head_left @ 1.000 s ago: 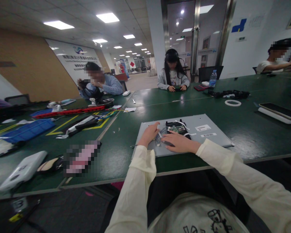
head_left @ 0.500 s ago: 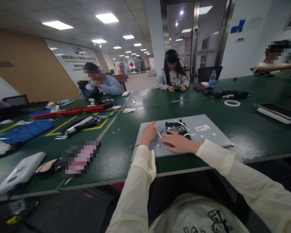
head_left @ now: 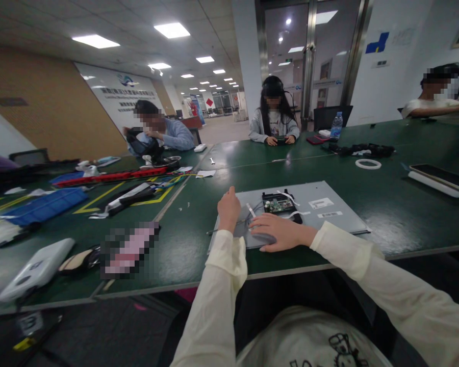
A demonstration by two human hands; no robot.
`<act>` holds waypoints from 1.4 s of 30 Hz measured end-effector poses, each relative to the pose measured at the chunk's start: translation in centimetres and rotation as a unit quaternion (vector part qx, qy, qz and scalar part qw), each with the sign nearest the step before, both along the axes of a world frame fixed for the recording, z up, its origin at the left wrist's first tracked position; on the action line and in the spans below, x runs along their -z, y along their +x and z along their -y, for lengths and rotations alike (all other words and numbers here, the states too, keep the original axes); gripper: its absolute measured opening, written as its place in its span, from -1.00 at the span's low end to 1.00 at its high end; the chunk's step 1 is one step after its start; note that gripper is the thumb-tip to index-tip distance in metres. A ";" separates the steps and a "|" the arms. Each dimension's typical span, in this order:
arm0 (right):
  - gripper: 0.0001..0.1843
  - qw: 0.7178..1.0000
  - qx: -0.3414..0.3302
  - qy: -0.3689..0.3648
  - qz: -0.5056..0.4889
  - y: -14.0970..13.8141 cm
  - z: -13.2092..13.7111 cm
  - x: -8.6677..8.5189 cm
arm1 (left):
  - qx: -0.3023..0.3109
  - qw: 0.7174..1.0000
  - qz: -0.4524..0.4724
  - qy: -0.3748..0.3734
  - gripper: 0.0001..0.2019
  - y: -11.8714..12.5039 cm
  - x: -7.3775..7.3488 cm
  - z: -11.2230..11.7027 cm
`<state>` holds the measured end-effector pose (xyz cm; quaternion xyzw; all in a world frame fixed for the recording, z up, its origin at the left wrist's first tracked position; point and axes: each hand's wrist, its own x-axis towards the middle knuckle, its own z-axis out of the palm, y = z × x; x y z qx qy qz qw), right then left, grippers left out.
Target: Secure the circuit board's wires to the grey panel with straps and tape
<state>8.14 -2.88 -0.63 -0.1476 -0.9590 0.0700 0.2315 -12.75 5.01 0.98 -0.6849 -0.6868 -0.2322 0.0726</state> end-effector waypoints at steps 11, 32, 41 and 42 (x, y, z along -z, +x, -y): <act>-0.44 1.000 0.009 0.022 -0.015 0.0 -1.0 0.7 | -0.005 0.999 -0.030 0.011 -0.65 0.9 -1.2 1.1; -0.40 0.981 0.192 0.023 0.030 0.8 -3.4 1.5 | -0.005 0.997 -0.076 -0.015 -0.64 1.2 -0.6 1.4; -0.38 0.943 0.329 -0.028 0.047 1.8 -5.4 1.7 | -0.002 0.998 -0.061 -0.015 -0.68 1.1 -0.3 1.4; -0.37 0.937 0.343 -0.033 0.050 2.0 -5.7 1.8 | 0.000 0.998 -0.060 -0.012 -0.68 1.1 -0.2 1.4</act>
